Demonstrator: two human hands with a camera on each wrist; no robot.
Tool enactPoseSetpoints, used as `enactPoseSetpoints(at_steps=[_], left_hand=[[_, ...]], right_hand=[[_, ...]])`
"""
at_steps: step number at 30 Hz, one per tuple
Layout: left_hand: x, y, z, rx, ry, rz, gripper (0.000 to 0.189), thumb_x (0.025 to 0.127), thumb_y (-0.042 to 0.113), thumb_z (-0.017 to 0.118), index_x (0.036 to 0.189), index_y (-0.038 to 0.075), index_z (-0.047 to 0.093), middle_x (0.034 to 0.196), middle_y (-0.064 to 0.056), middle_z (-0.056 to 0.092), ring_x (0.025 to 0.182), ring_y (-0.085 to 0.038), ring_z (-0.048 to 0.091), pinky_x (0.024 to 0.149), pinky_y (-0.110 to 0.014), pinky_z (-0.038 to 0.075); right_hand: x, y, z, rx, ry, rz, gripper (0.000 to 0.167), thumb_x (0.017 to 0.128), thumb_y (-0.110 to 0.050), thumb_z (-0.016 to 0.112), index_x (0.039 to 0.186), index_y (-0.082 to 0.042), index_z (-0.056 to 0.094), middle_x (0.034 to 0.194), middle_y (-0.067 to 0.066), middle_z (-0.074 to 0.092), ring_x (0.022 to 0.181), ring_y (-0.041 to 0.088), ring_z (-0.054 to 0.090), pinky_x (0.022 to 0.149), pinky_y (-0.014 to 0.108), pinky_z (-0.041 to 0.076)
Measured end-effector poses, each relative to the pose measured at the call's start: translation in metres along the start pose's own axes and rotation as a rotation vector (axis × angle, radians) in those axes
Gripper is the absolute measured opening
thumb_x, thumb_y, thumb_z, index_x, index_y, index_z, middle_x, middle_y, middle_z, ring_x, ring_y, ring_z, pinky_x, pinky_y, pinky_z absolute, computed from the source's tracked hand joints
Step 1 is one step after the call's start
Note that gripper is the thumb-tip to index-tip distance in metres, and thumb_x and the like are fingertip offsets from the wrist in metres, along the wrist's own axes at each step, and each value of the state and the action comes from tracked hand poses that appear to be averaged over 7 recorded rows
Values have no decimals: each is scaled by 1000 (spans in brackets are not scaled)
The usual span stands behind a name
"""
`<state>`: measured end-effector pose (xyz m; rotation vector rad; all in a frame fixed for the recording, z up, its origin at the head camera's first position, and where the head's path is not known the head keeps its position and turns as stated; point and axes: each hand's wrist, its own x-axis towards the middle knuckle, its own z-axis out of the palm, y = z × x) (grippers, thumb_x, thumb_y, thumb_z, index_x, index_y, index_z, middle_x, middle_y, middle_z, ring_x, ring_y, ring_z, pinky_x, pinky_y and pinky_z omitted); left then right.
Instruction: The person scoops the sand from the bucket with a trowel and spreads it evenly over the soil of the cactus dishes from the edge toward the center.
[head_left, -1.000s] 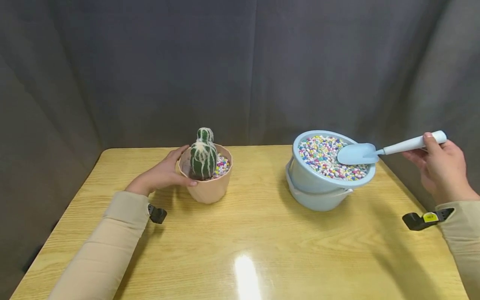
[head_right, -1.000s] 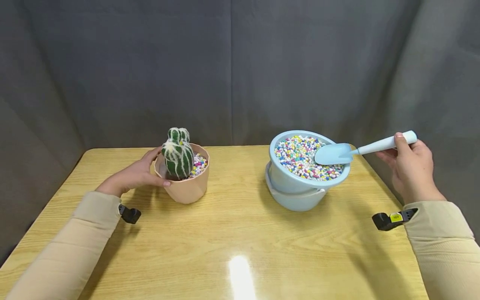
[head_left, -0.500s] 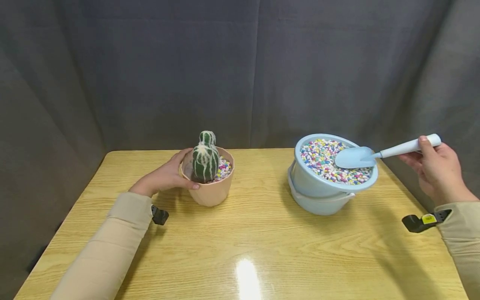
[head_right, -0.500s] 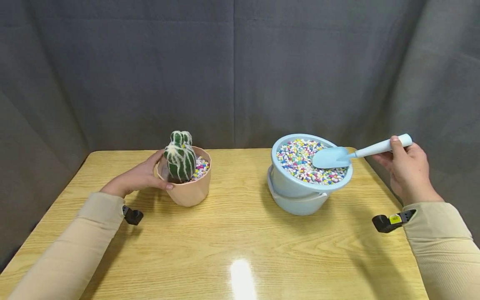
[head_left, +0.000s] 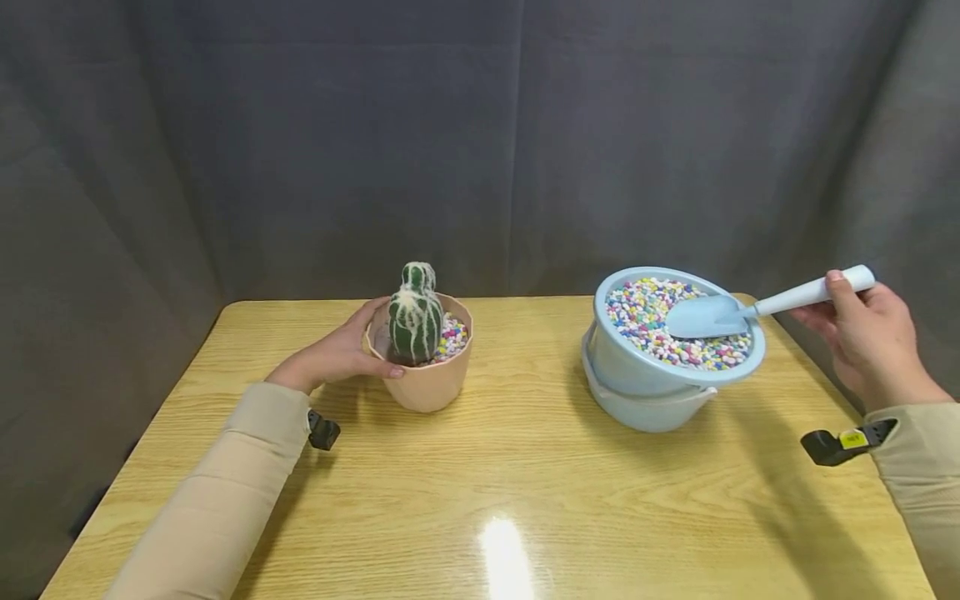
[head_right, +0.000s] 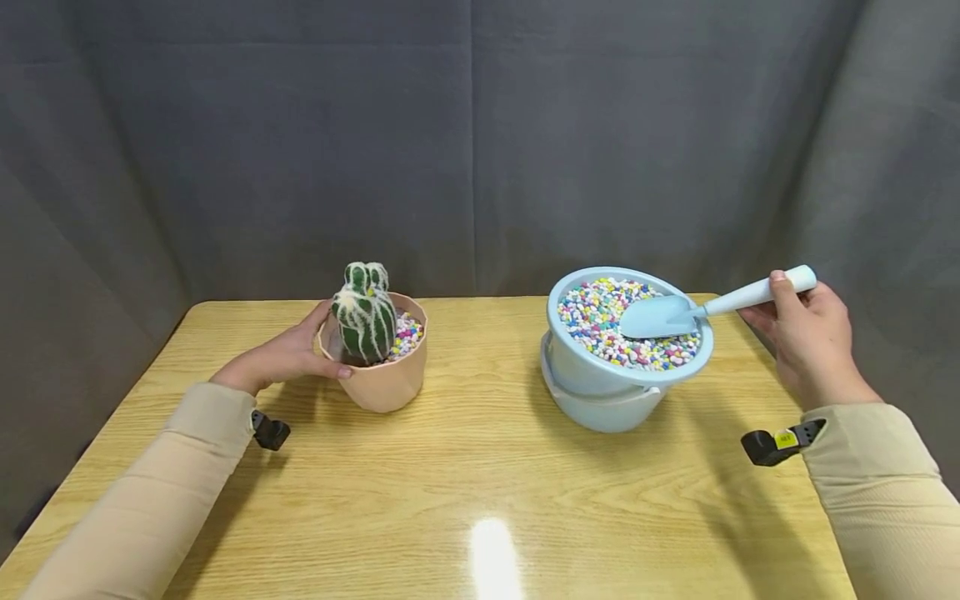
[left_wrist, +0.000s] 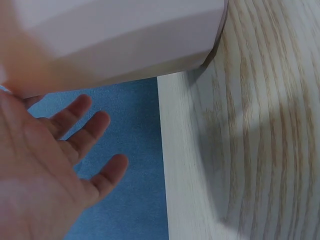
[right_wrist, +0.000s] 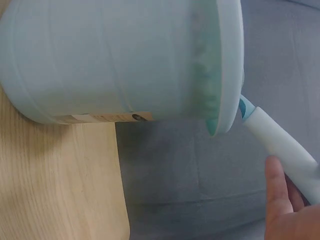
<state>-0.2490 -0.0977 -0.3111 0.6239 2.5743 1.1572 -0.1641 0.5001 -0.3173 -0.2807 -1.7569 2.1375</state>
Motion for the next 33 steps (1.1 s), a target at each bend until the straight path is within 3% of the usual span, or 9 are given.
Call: enactPoseSetpoints(at_steps=[5, 14, 20, 27, 33], left_hand=[[1, -1, 0, 39, 0, 5, 121, 77, 31, 91, 165, 11, 10, 166, -25, 13, 152, -46, 14, 118, -65, 16], [-4, 2, -2, 146, 13, -19, 121, 78, 33, 90, 165, 8, 10, 166, -26, 12, 152, -47, 13, 117, -68, 18], [-3, 5, -2, 148, -1, -28, 123, 79, 35, 89, 165, 8, 6, 167, -26, 9, 153, -48, 10, 117, -68, 16], [-4, 5, -6, 167, -4, -12, 122, 78, 35, 89, 165, 7, 8, 166, -28, 11, 152, -49, 13, 116, -69, 18], [-1, 5, -2, 144, -3, 6, 121, 77, 33, 89, 164, 6, 9, 165, -29, 13, 151, -49, 14, 117, -68, 17]], right_hand=[[-2, 0, 2, -27, 26, 5, 31, 100, -37, 62, 116, -13, 51, 111, 0, 50, 85, 0, 63, 74, 13, 54], [-8, 9, 19, 182, -17, 103, 36, 101, -30, 65, 122, -7, 48, 110, 3, 53, 93, 9, 60, 80, 20, 57], [-16, 12, 34, 244, 13, 78, 29, 103, -26, 63, 118, -6, 48, 105, 4, 56, 87, 9, 63, 77, 19, 57], [-30, 13, 58, 234, 11, 48, 20, 107, -24, 56, 115, -9, 45, 113, 8, 52, 89, 9, 62, 74, 18, 56], [-29, 11, 54, 256, 12, 101, 22, 108, -26, 53, 116, -8, 43, 117, 11, 48, 92, 9, 64, 80, 19, 56]])
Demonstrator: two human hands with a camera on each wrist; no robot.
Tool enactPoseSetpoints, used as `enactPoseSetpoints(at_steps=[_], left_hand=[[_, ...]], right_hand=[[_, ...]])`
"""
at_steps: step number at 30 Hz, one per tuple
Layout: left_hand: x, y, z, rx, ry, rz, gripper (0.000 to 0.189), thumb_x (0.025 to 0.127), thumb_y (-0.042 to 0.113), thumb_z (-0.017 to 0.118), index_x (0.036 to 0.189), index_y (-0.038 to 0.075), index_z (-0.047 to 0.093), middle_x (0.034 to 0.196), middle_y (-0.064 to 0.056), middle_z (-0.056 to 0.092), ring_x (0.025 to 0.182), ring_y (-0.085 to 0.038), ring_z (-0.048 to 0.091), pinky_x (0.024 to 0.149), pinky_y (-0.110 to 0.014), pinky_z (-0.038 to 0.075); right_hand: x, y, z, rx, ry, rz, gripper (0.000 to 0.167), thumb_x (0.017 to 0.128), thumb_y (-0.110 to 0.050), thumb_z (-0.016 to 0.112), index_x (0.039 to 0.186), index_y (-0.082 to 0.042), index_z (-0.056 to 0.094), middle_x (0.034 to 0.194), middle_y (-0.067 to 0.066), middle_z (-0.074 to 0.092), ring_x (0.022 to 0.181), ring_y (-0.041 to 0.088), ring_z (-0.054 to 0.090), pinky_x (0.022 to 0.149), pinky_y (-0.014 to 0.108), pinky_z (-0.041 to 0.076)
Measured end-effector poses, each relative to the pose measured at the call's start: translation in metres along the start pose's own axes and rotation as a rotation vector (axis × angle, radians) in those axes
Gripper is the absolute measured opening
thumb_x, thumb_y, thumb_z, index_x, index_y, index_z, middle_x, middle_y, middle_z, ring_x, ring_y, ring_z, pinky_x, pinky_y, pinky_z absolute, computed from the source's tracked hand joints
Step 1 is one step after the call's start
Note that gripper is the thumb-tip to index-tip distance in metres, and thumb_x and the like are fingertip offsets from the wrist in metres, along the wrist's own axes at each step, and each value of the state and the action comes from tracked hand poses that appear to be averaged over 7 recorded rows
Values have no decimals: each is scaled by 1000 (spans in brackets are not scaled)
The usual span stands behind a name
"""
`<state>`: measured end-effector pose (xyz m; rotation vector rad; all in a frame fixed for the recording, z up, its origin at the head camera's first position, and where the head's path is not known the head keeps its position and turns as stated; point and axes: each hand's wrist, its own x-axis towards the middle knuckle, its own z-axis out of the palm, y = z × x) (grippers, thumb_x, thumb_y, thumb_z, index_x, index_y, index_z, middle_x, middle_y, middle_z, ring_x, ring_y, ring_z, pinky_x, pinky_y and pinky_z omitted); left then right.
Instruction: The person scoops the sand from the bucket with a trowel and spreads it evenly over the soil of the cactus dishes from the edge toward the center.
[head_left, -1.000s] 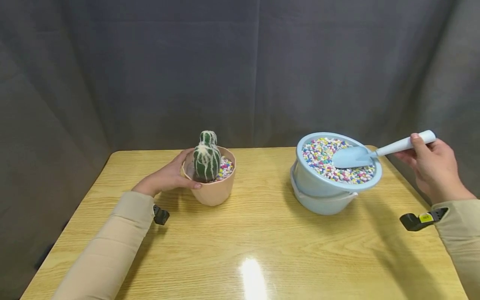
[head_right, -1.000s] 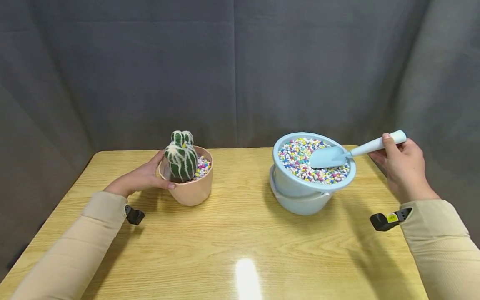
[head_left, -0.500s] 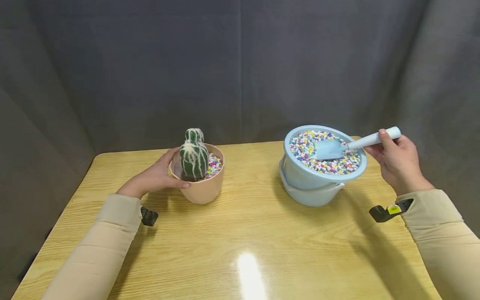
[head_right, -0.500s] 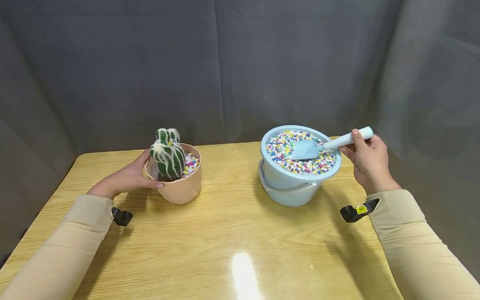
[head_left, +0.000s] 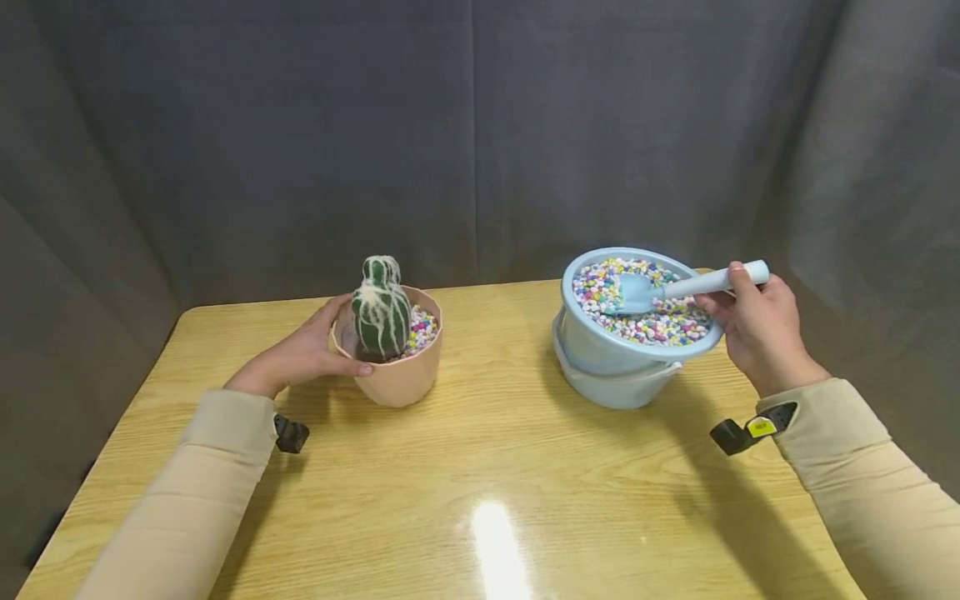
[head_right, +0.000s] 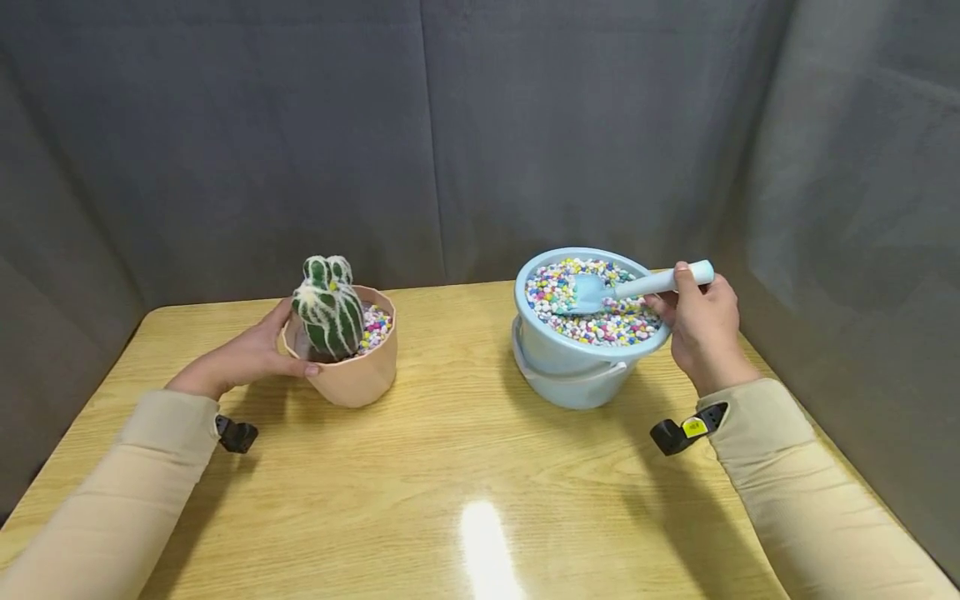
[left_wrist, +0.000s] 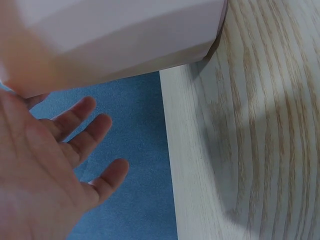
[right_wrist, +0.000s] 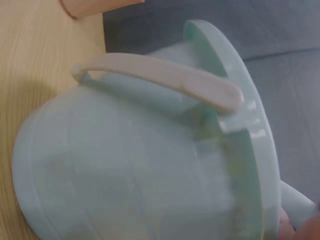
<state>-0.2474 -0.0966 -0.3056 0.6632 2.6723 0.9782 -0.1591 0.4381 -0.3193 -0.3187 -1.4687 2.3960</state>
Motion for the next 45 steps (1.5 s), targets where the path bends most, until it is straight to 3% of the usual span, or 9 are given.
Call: enactPoseSetpoints(at_steps=[6, 11, 19, 23, 27, 30, 37, 45], left_hand=[[0, -2, 5, -28, -2, 3, 121, 78, 32, 89, 164, 5, 9, 165, -28, 14, 151, -48, 15, 117, -67, 17], [-1, -3, 6, -38, 4, 9, 121, 77, 30, 90, 164, 6, 9, 164, -28, 16, 151, -48, 16, 117, -67, 17], [-1, -1, 3, -34, 2, -8, 122, 77, 32, 90, 165, 8, 8, 166, -27, 13, 152, -48, 15, 117, -67, 17], [0, -1, 5, -54, -7, -22, 121, 79, 31, 89, 165, 9, 7, 166, -26, 11, 152, -47, 13, 117, -67, 16], [1, -3, 6, -60, -7, -31, 121, 79, 31, 89, 165, 9, 7, 167, -26, 10, 153, -47, 11, 118, -67, 14], [1, -4, 7, -60, -4, -36, 121, 79, 32, 89, 165, 10, 7, 167, -26, 9, 153, -47, 10, 118, -68, 14], [1, -6, 9, -75, 3, -19, 120, 79, 31, 89, 165, 9, 7, 167, -26, 10, 153, -47, 11, 118, -67, 14], [1, -7, 10, -75, 5, -13, 120, 78, 30, 89, 164, 7, 8, 166, -27, 12, 152, -47, 12, 118, -66, 15]], right_hand=[[9, -2, -17, 179, 21, 118, 29, 107, -27, 54, 125, -8, 41, 118, 9, 47, 100, 13, 63, 90, 24, 54], [14, -4, -27, 349, 42, 190, 34, 105, -26, 58, 131, -12, 41, 118, 7, 48, 122, 15, 53, 103, 31, 44], [9, -12, -14, 406, -2, 194, 37, 105, -25, 58, 136, -14, 41, 125, 6, 47, 135, 13, 43, 107, 31, 40], [4, -15, 2, 454, -21, 215, 40, 103, -23, 62, 137, -16, 40, 127, 5, 48, 128, 16, 54, 106, 33, 42], [0, -16, 20, 506, -53, 244, 35, 103, -20, 62, 131, -14, 43, 124, 7, 50, 106, 24, 69, 104, 36, 43], [-2, -16, 33, 502, -79, 258, 32, 104, -21, 61, 130, -14, 42, 122, 7, 50, 96, 27, 72, 101, 36, 47], [-2, -13, 52, 458, -132, 235, 25, 106, -19, 58, 122, -9, 42, 114, 10, 48, 89, 27, 72, 89, 37, 56], [-5, -9, 66, 371, -152, 250, 30, 106, -22, 59, 126, -10, 39, 121, 8, 44, 90, 23, 71, 88, 31, 56]])
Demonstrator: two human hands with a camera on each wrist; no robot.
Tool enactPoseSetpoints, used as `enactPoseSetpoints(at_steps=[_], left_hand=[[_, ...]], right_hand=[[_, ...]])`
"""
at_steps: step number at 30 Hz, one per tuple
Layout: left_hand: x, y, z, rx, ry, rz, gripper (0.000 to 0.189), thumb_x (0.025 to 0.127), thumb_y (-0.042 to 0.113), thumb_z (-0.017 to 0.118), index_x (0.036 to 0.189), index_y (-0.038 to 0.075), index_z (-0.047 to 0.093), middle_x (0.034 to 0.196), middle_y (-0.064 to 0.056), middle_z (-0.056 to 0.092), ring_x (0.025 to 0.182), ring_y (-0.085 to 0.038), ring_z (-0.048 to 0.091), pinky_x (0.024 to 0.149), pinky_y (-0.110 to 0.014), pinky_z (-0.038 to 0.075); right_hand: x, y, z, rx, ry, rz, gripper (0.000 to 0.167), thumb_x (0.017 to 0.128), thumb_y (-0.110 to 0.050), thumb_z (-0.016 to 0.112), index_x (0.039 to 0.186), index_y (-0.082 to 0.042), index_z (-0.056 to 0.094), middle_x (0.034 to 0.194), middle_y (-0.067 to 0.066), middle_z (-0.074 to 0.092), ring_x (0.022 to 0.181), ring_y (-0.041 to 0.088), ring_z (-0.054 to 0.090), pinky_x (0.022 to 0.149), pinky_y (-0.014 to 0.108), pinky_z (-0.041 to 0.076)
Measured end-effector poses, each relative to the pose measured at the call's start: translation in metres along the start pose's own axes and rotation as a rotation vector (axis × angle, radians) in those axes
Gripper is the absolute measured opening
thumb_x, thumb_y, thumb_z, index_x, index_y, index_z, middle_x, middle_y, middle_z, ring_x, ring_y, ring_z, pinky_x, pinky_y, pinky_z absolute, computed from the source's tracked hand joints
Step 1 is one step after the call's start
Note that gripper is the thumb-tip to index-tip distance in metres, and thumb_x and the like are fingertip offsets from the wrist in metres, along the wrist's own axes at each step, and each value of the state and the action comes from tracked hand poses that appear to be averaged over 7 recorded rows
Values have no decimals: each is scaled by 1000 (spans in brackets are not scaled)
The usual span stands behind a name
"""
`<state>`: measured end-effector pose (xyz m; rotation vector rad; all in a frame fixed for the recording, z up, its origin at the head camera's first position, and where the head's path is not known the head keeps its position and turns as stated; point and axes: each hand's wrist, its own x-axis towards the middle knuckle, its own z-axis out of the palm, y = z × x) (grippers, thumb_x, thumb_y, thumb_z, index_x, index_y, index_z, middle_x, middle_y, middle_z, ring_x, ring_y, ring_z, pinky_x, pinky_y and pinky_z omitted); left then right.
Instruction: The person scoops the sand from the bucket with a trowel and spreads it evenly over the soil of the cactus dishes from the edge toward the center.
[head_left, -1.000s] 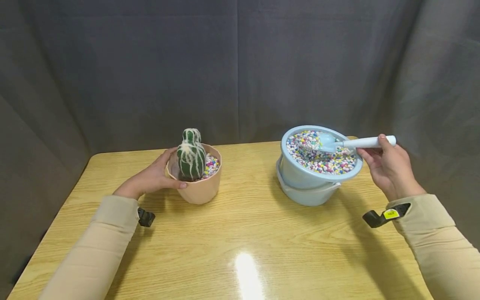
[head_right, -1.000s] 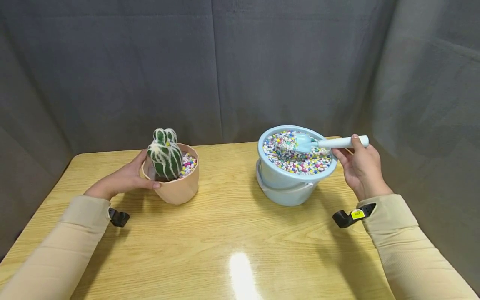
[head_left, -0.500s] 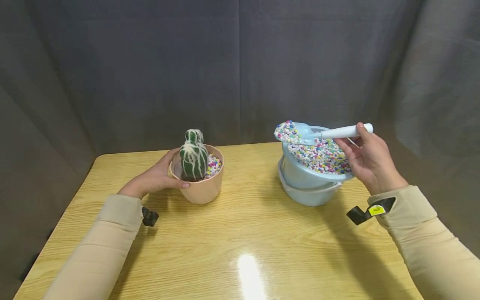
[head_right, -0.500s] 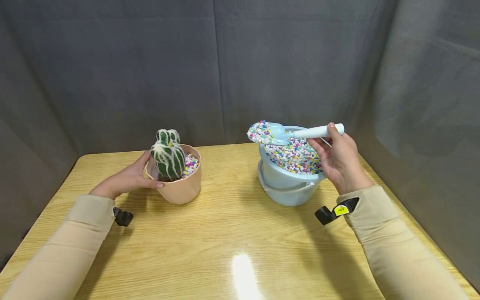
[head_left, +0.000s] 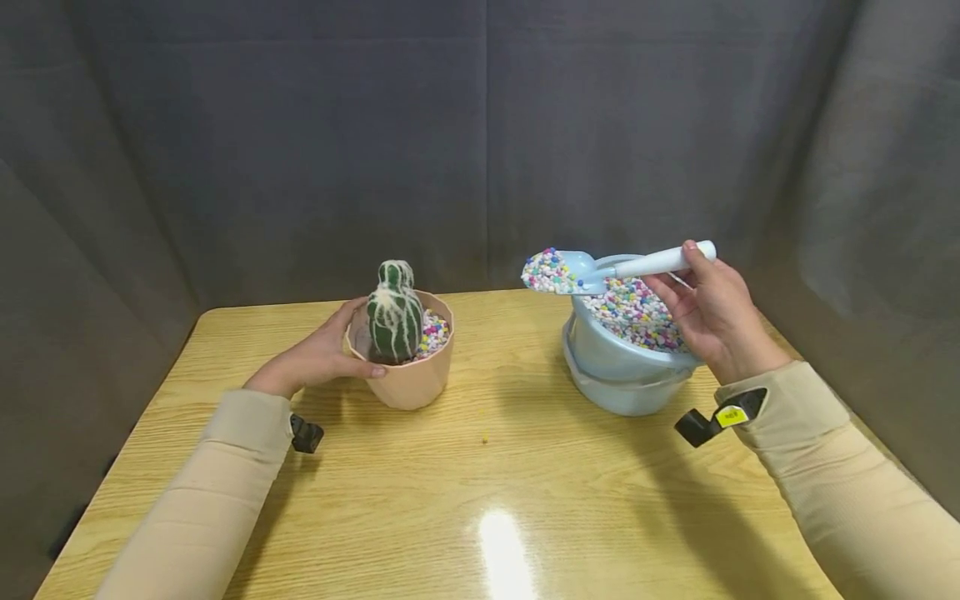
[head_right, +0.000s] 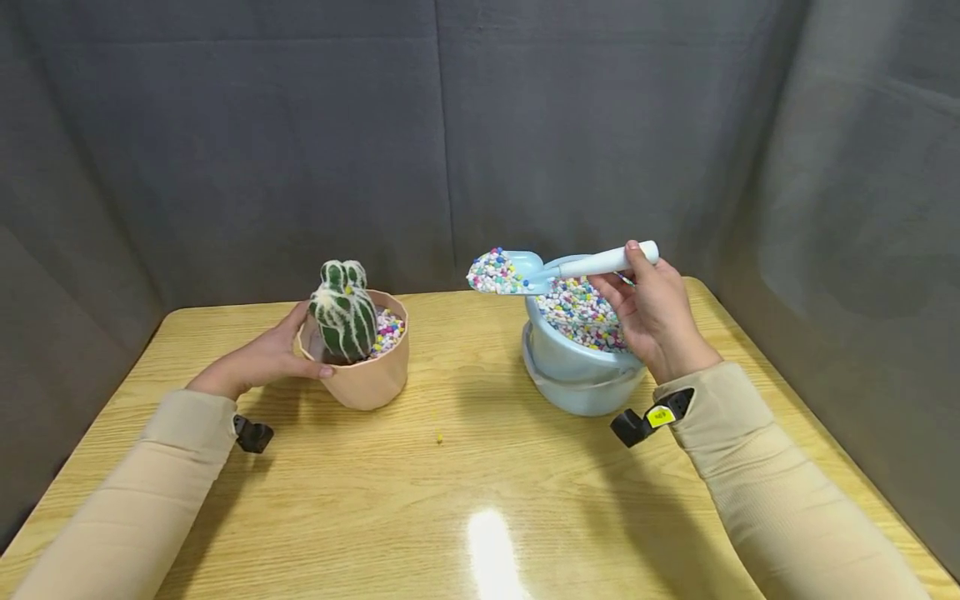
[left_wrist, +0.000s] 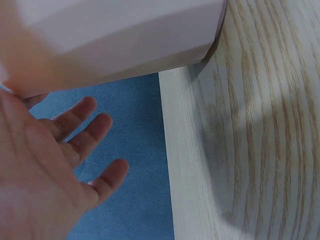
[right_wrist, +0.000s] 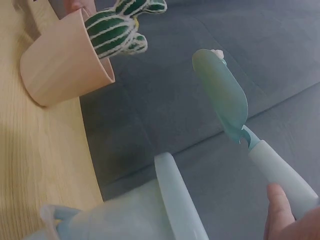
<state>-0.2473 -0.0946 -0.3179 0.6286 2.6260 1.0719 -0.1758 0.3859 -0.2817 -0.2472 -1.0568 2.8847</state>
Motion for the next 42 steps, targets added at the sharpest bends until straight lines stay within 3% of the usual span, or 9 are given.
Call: enactPoseSetpoints(at_steps=[8, 15, 24, 42], left_hand=[[0, 5, 2, 3, -3, -9, 121, 79, 33, 89, 165, 11, 7, 168, -24, 9, 153, -45, 10, 118, -66, 14], [2, 7, 4, 0, -3, -12, 121, 79, 33, 88, 166, 12, 7, 168, -23, 9, 154, -44, 10, 118, -66, 15], [3, 6, 5, 15, 16, -14, 119, 78, 32, 89, 165, 11, 10, 167, -23, 13, 153, -44, 15, 118, -65, 17], [-13, 10, 8, 69, 104, -32, 119, 77, 35, 90, 165, 8, 14, 166, -22, 18, 152, -41, 19, 118, -65, 20]], right_hand=[[1, 16, 15, -77, -63, -9, 21, 108, -22, 53, 118, -6, 43, 119, 9, 45, 105, 19, 59, 90, 29, 55], [3, 29, 28, -123, -78, 6, 18, 109, -22, 51, 113, -6, 44, 107, 9, 50, 93, 17, 63, 85, 26, 57], [7, 53, 42, -202, -108, -2, 15, 111, -19, 46, 104, -6, 45, 102, 7, 51, 88, 15, 63, 81, 23, 57], [11, 81, 57, -322, -141, 16, 14, 112, -21, 41, 112, -7, 42, 114, 10, 43, 100, 18, 60, 91, 24, 54]])
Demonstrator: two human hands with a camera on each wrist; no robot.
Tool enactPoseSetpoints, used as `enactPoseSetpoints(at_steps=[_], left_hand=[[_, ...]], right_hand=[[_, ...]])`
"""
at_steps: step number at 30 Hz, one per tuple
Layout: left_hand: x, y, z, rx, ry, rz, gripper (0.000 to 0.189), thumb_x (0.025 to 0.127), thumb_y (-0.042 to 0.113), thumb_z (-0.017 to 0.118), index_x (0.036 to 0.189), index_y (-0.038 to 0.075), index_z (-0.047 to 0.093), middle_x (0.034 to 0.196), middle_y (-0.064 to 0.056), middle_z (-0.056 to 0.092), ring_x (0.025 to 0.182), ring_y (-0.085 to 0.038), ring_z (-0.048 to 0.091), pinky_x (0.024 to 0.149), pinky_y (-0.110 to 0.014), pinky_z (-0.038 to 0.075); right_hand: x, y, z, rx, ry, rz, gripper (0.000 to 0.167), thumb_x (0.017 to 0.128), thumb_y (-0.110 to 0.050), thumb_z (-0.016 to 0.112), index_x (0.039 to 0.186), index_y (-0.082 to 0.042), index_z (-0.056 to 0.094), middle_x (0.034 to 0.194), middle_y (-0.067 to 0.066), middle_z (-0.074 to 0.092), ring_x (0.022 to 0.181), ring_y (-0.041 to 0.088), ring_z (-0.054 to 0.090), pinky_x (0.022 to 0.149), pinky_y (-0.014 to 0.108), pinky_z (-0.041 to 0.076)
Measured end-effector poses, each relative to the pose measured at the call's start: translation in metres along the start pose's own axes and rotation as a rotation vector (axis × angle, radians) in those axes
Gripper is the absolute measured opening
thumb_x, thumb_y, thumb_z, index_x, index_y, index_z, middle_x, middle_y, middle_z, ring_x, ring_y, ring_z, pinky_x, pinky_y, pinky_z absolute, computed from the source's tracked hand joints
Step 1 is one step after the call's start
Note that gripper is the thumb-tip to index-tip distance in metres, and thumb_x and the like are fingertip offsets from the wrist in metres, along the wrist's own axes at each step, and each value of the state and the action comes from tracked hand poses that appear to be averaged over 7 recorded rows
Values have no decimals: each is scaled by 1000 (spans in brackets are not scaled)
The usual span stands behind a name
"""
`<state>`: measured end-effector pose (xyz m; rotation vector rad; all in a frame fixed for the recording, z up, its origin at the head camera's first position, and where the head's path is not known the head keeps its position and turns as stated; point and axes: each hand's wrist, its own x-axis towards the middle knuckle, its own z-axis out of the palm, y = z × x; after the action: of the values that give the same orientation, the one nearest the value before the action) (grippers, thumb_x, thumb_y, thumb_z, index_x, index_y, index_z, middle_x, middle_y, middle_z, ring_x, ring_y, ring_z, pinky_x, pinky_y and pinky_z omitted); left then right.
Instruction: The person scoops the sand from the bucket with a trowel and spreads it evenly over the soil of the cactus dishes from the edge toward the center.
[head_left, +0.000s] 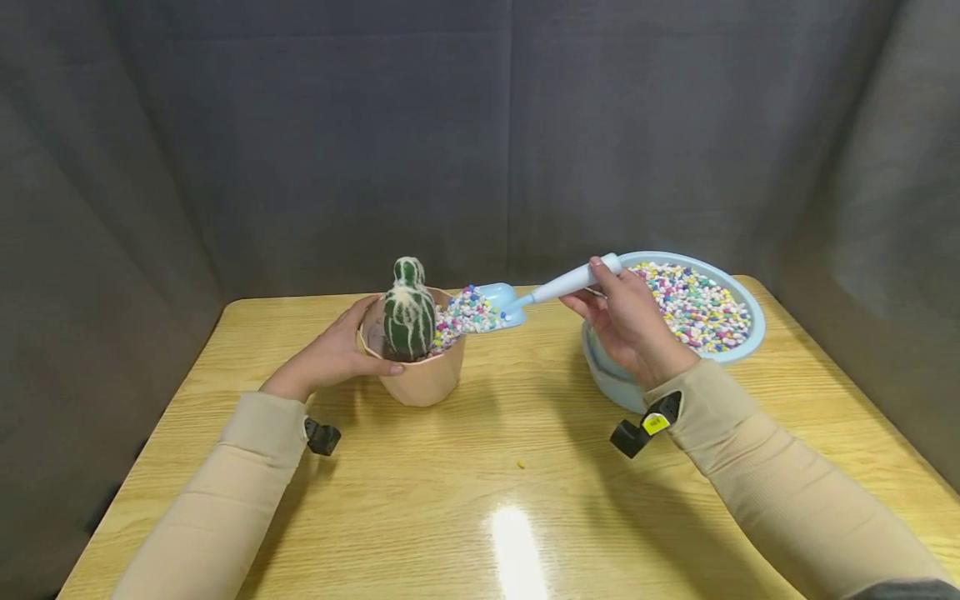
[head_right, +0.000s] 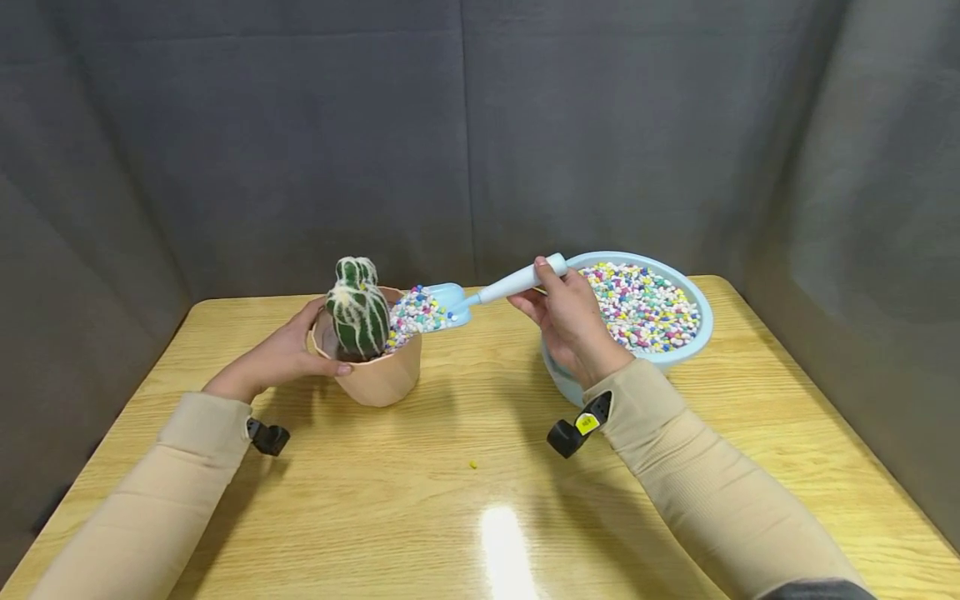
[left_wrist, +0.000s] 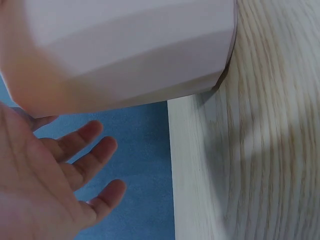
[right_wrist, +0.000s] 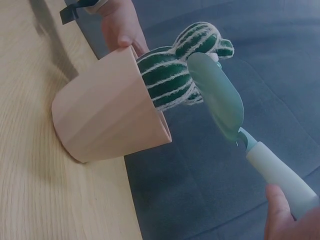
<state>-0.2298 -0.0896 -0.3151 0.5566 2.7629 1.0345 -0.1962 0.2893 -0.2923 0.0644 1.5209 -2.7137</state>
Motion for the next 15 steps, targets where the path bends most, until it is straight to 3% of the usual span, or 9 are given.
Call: enactPoseSetpoints(at_steps=[15], left_hand=[[-16, -6, -9, 8, 14, -34, 120, 79, 38, 88, 166, 7, 10, 168, -23, 14, 152, -44, 16, 117, -66, 19]], right_hand=[[11, 15, 14, -57, -8, 40, 17, 113, -22, 41, 111, -6, 45, 112, 10, 46, 99, 17, 62, 92, 24, 53]])
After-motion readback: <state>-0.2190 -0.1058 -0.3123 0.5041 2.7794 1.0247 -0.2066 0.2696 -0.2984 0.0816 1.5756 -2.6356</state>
